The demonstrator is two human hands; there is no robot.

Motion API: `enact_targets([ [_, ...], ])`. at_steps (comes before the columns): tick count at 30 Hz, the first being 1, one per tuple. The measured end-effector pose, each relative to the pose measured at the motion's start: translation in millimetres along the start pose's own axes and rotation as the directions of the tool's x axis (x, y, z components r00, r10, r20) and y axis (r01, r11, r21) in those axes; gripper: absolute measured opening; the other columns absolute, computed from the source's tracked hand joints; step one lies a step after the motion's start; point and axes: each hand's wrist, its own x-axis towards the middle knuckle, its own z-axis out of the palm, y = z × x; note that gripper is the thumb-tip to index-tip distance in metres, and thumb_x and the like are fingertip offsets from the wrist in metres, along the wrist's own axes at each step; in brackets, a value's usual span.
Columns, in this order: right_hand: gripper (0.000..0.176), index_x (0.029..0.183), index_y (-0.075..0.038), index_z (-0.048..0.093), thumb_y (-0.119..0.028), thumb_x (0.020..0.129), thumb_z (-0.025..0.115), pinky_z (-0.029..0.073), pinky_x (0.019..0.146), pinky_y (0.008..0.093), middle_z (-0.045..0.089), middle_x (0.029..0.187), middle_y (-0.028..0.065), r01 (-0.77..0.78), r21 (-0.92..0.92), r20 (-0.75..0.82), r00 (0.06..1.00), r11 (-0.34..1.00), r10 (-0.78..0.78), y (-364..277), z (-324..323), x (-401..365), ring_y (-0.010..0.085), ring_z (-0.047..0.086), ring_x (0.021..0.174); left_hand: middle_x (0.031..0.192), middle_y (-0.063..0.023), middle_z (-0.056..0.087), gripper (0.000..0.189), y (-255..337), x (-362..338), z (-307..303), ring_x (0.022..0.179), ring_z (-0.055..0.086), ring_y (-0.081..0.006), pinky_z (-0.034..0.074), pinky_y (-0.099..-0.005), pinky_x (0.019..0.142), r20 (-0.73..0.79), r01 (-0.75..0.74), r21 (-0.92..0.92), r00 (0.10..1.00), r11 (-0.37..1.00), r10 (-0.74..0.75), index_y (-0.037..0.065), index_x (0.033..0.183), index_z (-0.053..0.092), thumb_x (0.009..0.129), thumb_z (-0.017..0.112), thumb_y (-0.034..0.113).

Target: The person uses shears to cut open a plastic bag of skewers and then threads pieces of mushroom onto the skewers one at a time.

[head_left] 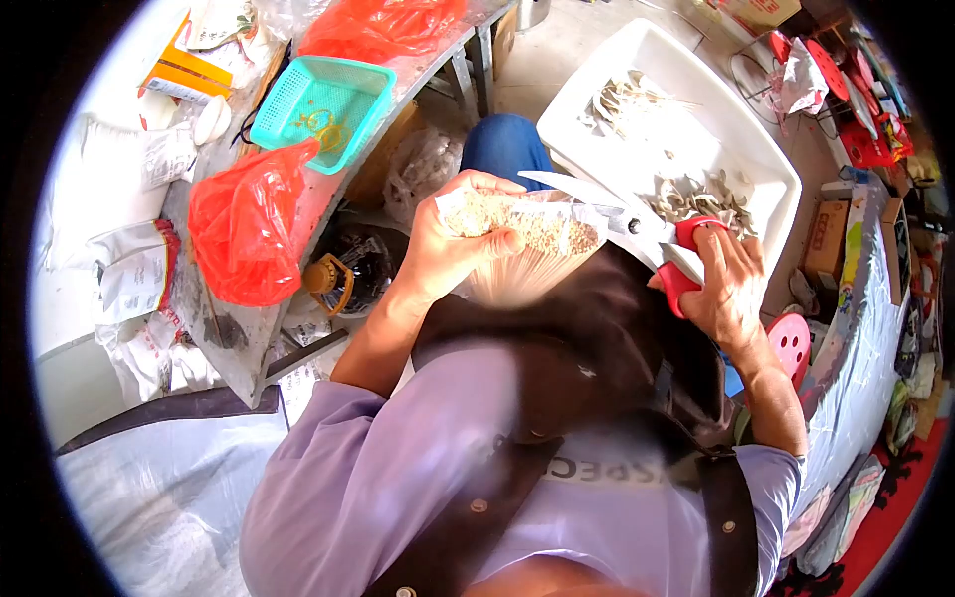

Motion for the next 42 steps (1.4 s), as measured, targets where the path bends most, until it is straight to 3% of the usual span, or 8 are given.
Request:
enact_targets([
  [3, 0.053, 0.092, -0.006, 0.054, -0.037, 0.06, 0.083, 0.036, 0.068, 0.034, 0.059, 0.081, 0.0073, -0.042, 0.109, 0.035, 0.999, 0.993, 0.039, -5.8, 6.1, -1.7, 0.0241, 0.059, 0.073, 0.102, -0.0046, 0.065, 0.043, 4.0, -1.0, -0.8, 0.094, 0.059, -0.0094, 0.047, -0.0251, 0.085, 0.001, 0.033, 0.005, 0.999, 0.999, -0.033, 0.0, 0.108, 0.06, 0.072, 0.082, 0.01],
  [9, 0.053, 0.093, -0.007, 0.054, -0.035, 0.059, 0.083, 0.036, 0.067, 0.0332, 0.057, 0.079, 0.006, 0.041, 0.054, -0.028, 0.999, 0.998, -0.04, -9.1, 1.5, 11.8, 0.0236, 0.058, 0.071, 0.103, -0.0054, 0.065, 0.044, 1.6, 0.6, 3.6, 0.095, 0.059, -0.0102, 0.047, -0.0253, 0.085, 0.017, 0.025, 0.005, 1.0, 1.0, -0.025, 0.0, 0.108, 0.059, 0.072, 0.082, 0.011],
  [11, 0.049, 0.094, -0.007, 0.054, -0.026, 0.057, 0.08, 0.036, 0.066, 0.0336, 0.056, 0.078, 0.0054, 0.056, 0.052, -0.015, 0.998, 0.997, -0.056, -8.7, 2.5, 14.4, 0.023, 0.057, 0.071, 0.102, -0.0067, 0.066, 0.047, -0.5, 0.6, 0.7, 0.093, 0.061, -0.0114, 0.049, -0.0248, 0.081, 0.012, -0.026, 0.051, 1.0, 0.998, 0.025, -0.001, 0.109, 0.058, 0.071, 0.083, 0.012],
  [16, 0.047, 0.093, -0.006, 0.054, -0.017, 0.053, 0.075, 0.037, 0.067, 0.034, 0.057, 0.078, 0.0056, 0.084, 0.076, 0.058, 0.994, 0.994, -0.089, 0.6, 11.4, -2.6, 0.0223, 0.059, 0.072, 0.1, -0.002, 0.065, 0.042, 4.4, -4.1, -7.7, 0.092, 0.059, -0.0087, 0.049, -0.0254, 0.081, -0.029, 0.078, -0.015, 0.997, 0.997, -0.078, 0.0, 0.107, 0.059, 0.073, 0.082, 0.011],
  [25, 0.053, 0.092, -0.005, 0.054, -0.037, 0.061, 0.083, 0.038, 0.07, 0.0332, 0.059, 0.08, 0.0058, -0.001, 0.135, 0.088, 0.996, 0.991, -0.011, -9.1, 2.3, 18.5, 0.024, 0.06, 0.075, 0.098, -0.0036, 0.066, 0.038, 2.8, 0.9, -0.6, 0.091, 0.059, -0.0094, 0.049, -0.0251, 0.082, 0.026, 0.014, 0.068, 1.0, 0.998, -0.016, 0.0, 0.103, 0.062, 0.073, 0.082, 0.013],
  [30, 0.051, 0.091, -0.007, 0.055, -0.034, 0.059, 0.084, 0.038, 0.068, 0.033, 0.061, 0.081, 0.0052, -0.004, 0.125, 0.043, 0.999, 0.992, -0.001, -10.7, 4.3, 15.1, 0.0231, 0.061, 0.074, 0.097, -0.003, 0.066, 0.037, 3.3, -3.7, 4.4, 0.09, 0.06, -0.0086, 0.049, -0.0246, 0.081, -0.004, -0.002, 0.071, 1.0, 0.997, 0.002, 0.0, 0.103, 0.062, 0.074, 0.081, 0.012],
  [35, 0.047, 0.091, -0.007, 0.056, -0.029, 0.059, 0.084, 0.038, 0.064, 0.0326, 0.064, 0.081, 0.0041, -0.096, 0.189, -0.03, 0.994, 0.977, 0.104, -11.3, 14.1, -0.6, 0.0227, 0.061, 0.069, 0.096, -0.0056, 0.066, 0.039, 3.9, -0.7, 1.8, 0.088, 0.061, -0.0107, 0.05, -0.0255, 0.079, -0.002, 0.092, 0.006, 0.996, 0.996, -0.092, -0.002, 0.103, 0.061, 0.073, 0.082, 0.012],
  [42, 0.049, 0.097, -0.008, 0.055, -0.021, 0.057, 0.08, 0.035, 0.069, 0.0339, 0.059, 0.087, 0.0037, 0.0, 0.064, -0.062, 0.998, 0.998, 0.004, -21.6, 11.6, 16.9, 0.0213, 0.059, 0.08, 0.091, -0.0046, 0.066, 0.036, 5.0, -2.3, 13.9, 0.081, 0.061, -0.0103, 0.051, -0.0253, 0.071, -0.009, 0.067, 0.058, 0.998, 0.996, -0.066, -0.002, 0.099, 0.062, 0.073, 0.082, 0.013],
])
